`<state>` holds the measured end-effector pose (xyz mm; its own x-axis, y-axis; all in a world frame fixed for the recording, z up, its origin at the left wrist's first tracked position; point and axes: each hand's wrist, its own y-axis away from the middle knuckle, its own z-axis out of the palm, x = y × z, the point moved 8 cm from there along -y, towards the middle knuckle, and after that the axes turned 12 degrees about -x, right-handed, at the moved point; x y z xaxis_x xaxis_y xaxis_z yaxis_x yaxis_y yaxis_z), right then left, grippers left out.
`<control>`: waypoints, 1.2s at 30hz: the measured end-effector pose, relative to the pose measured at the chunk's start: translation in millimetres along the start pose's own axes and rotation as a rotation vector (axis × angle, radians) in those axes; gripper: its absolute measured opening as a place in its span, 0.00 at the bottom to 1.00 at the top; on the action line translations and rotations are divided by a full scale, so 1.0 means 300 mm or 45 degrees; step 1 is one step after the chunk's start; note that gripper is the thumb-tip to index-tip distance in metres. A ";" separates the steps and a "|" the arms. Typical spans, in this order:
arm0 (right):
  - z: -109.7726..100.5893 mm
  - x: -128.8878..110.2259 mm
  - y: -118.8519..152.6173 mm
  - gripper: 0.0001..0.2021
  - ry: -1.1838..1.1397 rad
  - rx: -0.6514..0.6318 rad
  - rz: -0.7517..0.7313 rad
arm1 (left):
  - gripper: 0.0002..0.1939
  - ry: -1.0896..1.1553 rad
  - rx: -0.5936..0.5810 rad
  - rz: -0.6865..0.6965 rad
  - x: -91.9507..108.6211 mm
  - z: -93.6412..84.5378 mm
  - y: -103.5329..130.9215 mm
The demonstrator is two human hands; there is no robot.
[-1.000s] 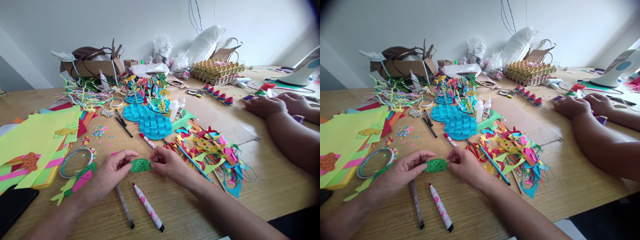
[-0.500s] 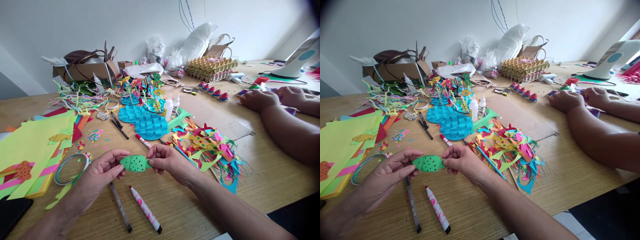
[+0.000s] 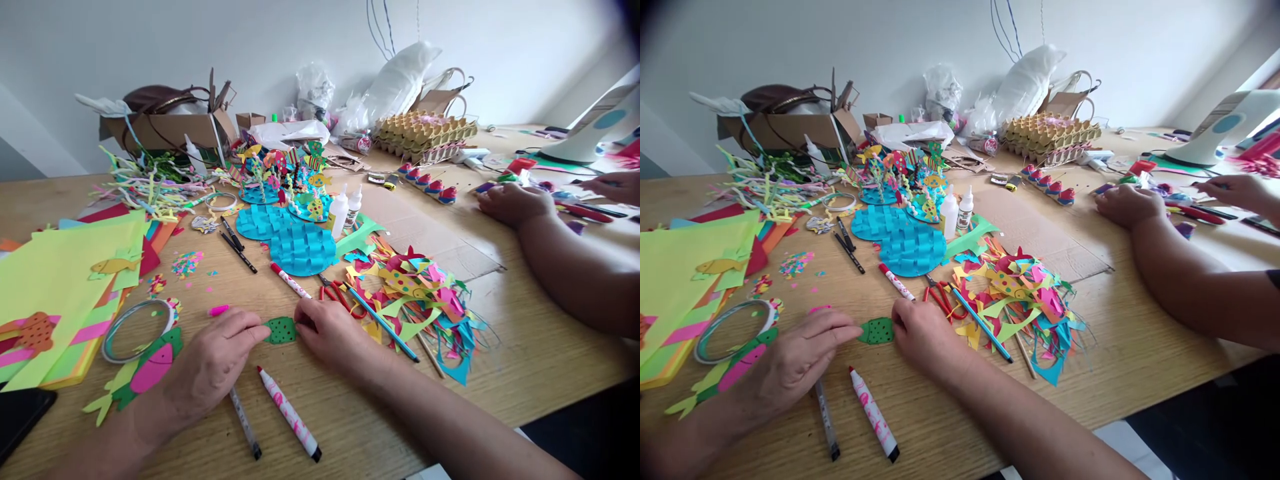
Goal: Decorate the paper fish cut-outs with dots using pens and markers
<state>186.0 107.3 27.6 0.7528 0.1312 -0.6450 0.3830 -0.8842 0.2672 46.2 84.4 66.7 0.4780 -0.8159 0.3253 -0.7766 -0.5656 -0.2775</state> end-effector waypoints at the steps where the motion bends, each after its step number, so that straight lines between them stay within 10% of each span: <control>1: 0.002 -0.003 0.000 0.07 0.038 -0.004 0.000 | 0.19 -0.035 -0.017 0.020 0.006 0.006 -0.002; 24: 0.073 -0.054 0.174 0.12 0.763 -0.141 -0.233 | 0.22 -0.033 -0.190 -0.012 -0.037 0.091 0.026; 31: -0.125 0.106 0.186 0.09 0.718 0.042 0.331 | 0.21 -0.094 -0.143 0.049 -0.012 0.061 0.015; 36: -0.142 0.174 0.187 0.08 0.816 0.072 0.526 | 0.22 -0.105 -0.140 0.112 0.003 0.036 0.005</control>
<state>269.8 83.8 39.4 0.9990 0.0041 0.0453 -0.0119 -0.9374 0.3480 50.0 81.5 56.9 0.4350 -0.8712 0.2275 -0.8549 -0.4789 -0.1993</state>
